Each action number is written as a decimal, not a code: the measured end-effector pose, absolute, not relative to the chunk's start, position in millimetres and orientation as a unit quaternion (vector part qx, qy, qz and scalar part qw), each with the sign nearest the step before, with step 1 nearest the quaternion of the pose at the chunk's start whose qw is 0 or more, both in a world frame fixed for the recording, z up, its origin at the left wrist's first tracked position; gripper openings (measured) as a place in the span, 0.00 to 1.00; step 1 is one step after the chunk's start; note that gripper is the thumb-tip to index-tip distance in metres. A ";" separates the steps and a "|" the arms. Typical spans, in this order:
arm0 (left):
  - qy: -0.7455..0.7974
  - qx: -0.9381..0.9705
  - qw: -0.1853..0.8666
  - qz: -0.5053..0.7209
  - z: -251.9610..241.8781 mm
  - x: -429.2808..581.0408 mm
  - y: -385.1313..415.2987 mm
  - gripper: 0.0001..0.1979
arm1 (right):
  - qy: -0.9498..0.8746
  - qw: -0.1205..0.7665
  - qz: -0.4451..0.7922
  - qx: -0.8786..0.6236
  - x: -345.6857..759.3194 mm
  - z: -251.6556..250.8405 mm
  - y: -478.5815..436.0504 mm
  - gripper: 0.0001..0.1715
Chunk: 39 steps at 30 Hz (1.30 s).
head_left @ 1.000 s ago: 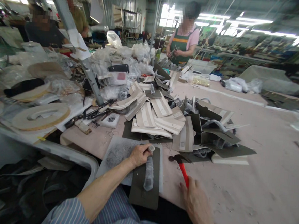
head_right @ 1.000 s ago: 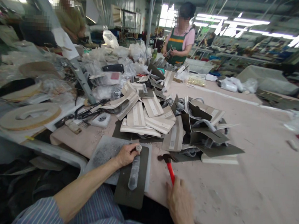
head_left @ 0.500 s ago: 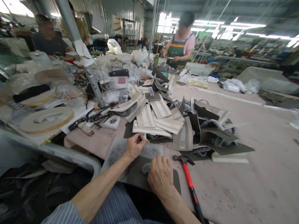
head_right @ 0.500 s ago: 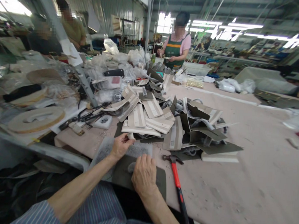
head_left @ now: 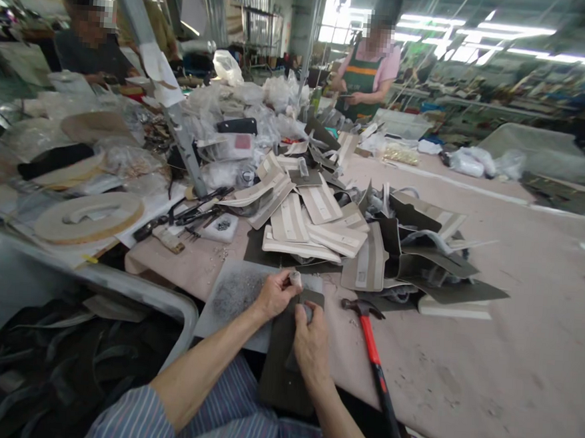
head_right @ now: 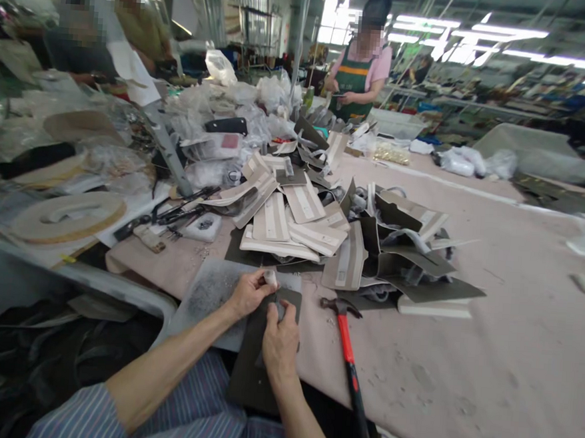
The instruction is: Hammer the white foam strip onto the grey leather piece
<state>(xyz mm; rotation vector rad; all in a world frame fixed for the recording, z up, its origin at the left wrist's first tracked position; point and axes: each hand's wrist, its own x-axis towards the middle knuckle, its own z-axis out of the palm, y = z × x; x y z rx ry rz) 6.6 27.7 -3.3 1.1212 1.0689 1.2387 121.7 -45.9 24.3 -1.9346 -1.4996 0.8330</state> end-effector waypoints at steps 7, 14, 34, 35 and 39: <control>0.430 0.500 0.578 0.480 -11.9 7.9 19.7 0.09 | -0.643 0.238 0.255 -0.682 132.4 25.3 -65.4 0.30; 0.438 0.500 0.582 0.469 -5.8 8.2 21.3 0.11 | -0.726 0.151 0.186 -0.644 143.1 30.7 -81.2 0.28; 0.528 0.589 0.420 0.445 -4.6 21.3 8.7 0.04 | -0.637 0.115 -0.016 -0.762 247.6 16.9 -81.6 0.24; 0.530 0.589 0.414 0.448 -5.0 21.9 7.9 0.04 | -0.627 0.070 -0.018 -0.776 260.9 12.5 -84.3 0.23; 0.513 0.618 0.396 0.444 -5.9 19.0 5.5 0.05 | -0.569 0.072 0.155 -0.804 286.5 4.1 -88.3 0.09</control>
